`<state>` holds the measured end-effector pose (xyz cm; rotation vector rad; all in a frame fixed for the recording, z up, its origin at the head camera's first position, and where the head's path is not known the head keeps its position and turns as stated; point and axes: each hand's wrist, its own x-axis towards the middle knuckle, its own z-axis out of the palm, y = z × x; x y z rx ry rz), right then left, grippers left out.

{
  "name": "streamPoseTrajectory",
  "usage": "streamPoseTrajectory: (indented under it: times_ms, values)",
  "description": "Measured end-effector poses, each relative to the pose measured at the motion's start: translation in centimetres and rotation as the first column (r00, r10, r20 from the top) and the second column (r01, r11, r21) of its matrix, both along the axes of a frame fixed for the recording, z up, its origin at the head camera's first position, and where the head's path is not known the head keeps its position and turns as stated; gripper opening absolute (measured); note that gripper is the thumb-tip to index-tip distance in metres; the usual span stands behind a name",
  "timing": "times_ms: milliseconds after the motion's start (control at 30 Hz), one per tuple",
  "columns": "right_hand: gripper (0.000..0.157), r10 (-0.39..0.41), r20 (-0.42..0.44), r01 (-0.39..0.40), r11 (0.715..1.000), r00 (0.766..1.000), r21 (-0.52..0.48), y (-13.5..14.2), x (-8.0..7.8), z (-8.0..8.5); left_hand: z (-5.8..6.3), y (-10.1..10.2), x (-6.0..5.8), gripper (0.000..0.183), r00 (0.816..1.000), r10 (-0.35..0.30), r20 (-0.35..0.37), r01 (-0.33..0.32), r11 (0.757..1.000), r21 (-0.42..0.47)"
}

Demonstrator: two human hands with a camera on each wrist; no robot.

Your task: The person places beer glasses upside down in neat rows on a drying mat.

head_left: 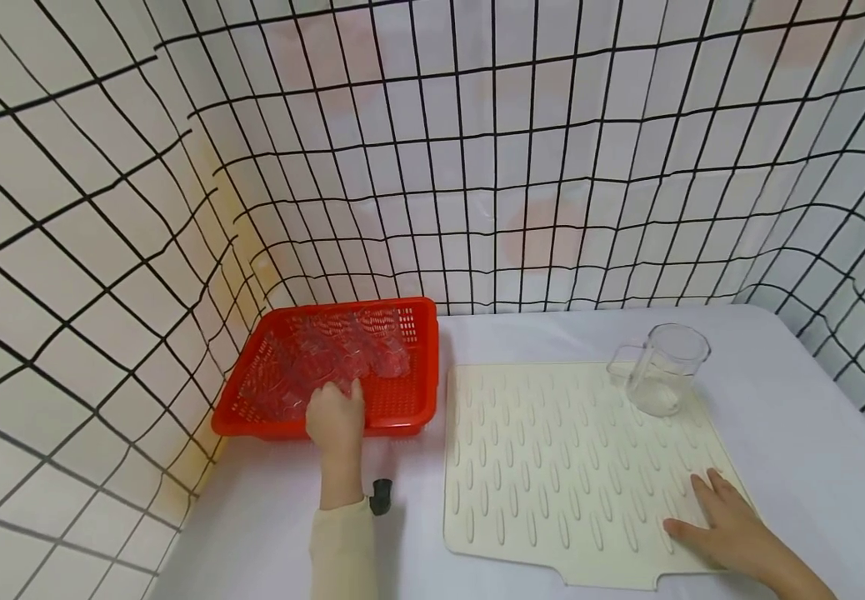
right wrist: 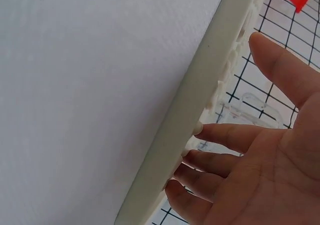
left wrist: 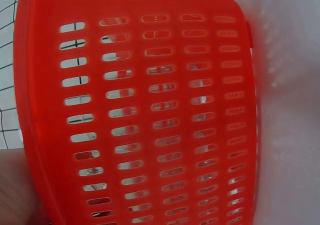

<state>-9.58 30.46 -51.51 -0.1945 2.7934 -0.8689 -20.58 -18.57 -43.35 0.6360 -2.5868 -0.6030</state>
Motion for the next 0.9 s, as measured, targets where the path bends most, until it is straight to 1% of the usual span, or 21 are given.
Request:
streamPoseTrajectory:
  times_ms: [200,333,433,567,733,900]
  values:
    - [0.092,-0.009,0.021,0.009,1.000,1.000,0.003,0.1,-0.2,0.1,0.1,-0.3,-0.6,0.050,0.996,0.028,0.088,-0.031,0.999,0.033]
    - [0.092,-0.007,0.031,0.007,1.000,1.000,0.015,0.2,-0.3,0.0,0.1,-0.5,-1.2,0.054,0.985,0.048,0.168,-0.058,0.997,0.055]
    - [0.091,-0.005,0.041,0.004,1.000,0.999,0.024,0.3,-0.4,-0.1,0.1,-0.5,-1.5,0.053,0.976,0.057,0.209,-0.069,0.996,0.052]
    - [0.091,-0.003,0.037,0.002,0.999,0.999,0.035,0.4,-0.4,-0.2,0.0,-0.5,-1.8,0.049,0.974,0.066,0.215,-0.079,0.995,0.054]
    - [0.090,-0.006,0.022,0.005,0.999,1.000,0.036,0.4,-0.3,-0.1,0.0,-0.4,-2.0,0.049,0.976,0.077,0.202,-0.091,0.994,0.059]
    - [0.090,-0.008,0.038,0.006,0.999,0.999,0.039,0.4,-0.4,-0.2,0.1,-0.1,-1.8,0.050,0.975,0.121,0.187,-0.135,0.989,0.061]
